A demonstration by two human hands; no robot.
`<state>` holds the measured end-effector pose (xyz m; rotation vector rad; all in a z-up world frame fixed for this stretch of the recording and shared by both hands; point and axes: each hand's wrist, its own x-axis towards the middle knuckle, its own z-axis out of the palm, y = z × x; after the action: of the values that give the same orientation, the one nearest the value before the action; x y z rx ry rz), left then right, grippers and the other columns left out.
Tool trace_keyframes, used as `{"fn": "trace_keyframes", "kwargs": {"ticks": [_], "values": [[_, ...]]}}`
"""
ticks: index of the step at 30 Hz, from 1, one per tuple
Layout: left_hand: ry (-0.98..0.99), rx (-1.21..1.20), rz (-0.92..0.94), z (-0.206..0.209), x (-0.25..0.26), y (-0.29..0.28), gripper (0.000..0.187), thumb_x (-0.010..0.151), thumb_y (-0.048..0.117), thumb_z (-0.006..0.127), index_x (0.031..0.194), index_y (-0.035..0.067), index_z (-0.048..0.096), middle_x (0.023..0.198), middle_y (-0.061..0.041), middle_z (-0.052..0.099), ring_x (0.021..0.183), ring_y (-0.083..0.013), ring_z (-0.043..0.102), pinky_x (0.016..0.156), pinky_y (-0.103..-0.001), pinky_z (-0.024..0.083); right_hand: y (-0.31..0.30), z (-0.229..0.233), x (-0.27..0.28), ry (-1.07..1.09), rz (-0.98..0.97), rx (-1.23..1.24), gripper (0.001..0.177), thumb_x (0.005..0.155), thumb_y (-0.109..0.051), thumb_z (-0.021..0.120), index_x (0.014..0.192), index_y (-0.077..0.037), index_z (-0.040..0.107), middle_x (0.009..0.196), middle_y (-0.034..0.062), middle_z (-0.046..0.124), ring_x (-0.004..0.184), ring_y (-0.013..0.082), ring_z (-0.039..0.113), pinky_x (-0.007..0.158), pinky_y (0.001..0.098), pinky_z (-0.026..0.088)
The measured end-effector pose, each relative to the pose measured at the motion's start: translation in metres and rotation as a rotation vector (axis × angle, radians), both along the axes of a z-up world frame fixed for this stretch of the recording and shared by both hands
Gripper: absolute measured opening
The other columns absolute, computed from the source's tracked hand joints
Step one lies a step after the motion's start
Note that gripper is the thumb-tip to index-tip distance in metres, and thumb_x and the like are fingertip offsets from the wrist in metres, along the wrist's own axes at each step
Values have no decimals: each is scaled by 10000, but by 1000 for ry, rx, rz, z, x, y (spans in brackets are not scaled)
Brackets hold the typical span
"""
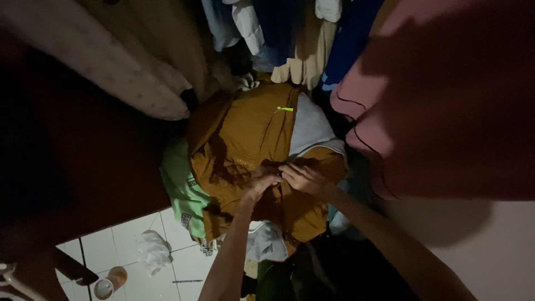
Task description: The person hangs a jacket, a top, and a shirt by placing them on hangers and then hanging the hangers on a rod in a closet.
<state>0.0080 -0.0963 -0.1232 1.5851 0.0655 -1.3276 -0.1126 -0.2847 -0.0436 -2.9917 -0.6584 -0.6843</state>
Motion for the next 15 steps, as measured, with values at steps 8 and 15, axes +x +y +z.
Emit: {"fn": "trace_keyframes", "kwargs": {"ticks": [8,15], "values": [[-268,67,57,17,-13,-11,292,830,179,714,1062,15,783,1094,-124,773,1009,-268,691,875,-396,550,-1,-56,5,380,33,279,270,883,2,599,1137,59,671,1308,168,651,1063,303,687,825,354,589],[-634,-6,208,-18,-28,-16,350,733,150,808,1049,9,759,1002,-136,791,920,-224,748,839,-331,563,18,-25,4,603,-91,825,235,919,42,541,1134,76,630,1255,212,661,899,348,690,727,419,555]]}}
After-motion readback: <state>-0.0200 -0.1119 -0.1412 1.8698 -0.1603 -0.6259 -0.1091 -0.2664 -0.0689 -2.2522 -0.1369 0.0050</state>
